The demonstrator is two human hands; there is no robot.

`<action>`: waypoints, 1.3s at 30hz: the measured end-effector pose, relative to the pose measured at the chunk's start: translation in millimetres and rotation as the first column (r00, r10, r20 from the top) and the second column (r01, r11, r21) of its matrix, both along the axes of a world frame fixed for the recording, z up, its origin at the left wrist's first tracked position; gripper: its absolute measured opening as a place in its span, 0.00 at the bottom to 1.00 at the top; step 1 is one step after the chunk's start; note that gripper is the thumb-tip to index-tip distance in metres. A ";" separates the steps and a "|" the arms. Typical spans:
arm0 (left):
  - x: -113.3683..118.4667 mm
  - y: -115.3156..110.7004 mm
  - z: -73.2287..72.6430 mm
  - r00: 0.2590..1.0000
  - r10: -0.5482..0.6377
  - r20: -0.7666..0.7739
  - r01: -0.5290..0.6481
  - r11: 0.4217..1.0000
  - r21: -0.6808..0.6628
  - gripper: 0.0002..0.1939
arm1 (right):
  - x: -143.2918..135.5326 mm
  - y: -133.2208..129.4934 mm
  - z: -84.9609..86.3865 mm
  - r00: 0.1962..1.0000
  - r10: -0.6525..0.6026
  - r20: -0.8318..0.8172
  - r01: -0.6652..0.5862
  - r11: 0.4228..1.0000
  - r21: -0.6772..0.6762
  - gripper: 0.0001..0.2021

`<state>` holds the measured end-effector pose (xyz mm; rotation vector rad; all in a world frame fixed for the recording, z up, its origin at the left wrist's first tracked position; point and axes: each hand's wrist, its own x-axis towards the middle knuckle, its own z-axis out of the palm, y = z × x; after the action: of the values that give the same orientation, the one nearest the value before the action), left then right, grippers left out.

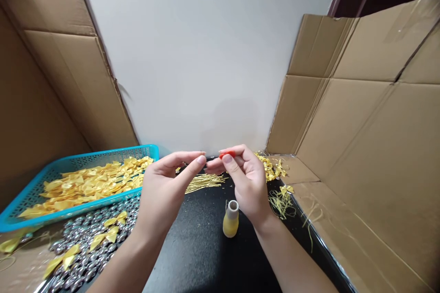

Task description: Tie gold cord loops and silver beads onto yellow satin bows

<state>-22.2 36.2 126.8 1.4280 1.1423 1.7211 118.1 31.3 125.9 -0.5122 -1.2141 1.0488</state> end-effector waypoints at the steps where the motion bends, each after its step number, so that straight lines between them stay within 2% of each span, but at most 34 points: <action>1: 0.1 -0.8 0.0 0.999 0.020 -0.039 -0.019 1.000 0.016 0.08 | -0.4 -0.4 -0.3 1.000 -0.015 -0.007 0.015 1.000 0.000 0.07; 6: 3.5 -5.3 3.4 0.980 0.082 -0.183 -0.067 0.994 0.082 0.07 | -0.7 -0.3 -3.0 0.989 -0.136 -0.064 0.138 0.990 0.035 0.06; 10: 5.9 -7.6 5.5 0.972 0.085 -0.221 -0.064 0.993 0.099 0.06 | -0.5 2.0 -4.8 0.972 -0.222 -0.083 0.226 0.973 0.043 0.03; 16: 4.9 -8.1 2.6 0.969 0.071 -0.237 -0.043 0.992 0.121 0.04 | -5.5 0.9 -5.0 0.983 -0.129 -0.129 0.137 0.989 0.056 0.02; 32: 8.1 -10.0 3.9 0.961 0.107 -0.255 -0.072 0.987 0.142 0.05 | -6.2 -5.3 -3.0 0.977 -0.202 -0.068 0.205 0.979 0.026 0.03; 39: 10.5 -9.5 5.7 0.960 0.109 -0.256 -0.077 0.988 0.131 0.06 | -6.1 -4.3 -5.0 0.977 -0.194 -0.087 0.196 0.980 0.025 0.03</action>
<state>-11.7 26.7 132.6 1.7430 1.2812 1.7262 111.9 27.0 121.0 -0.5440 -1.0820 0.8729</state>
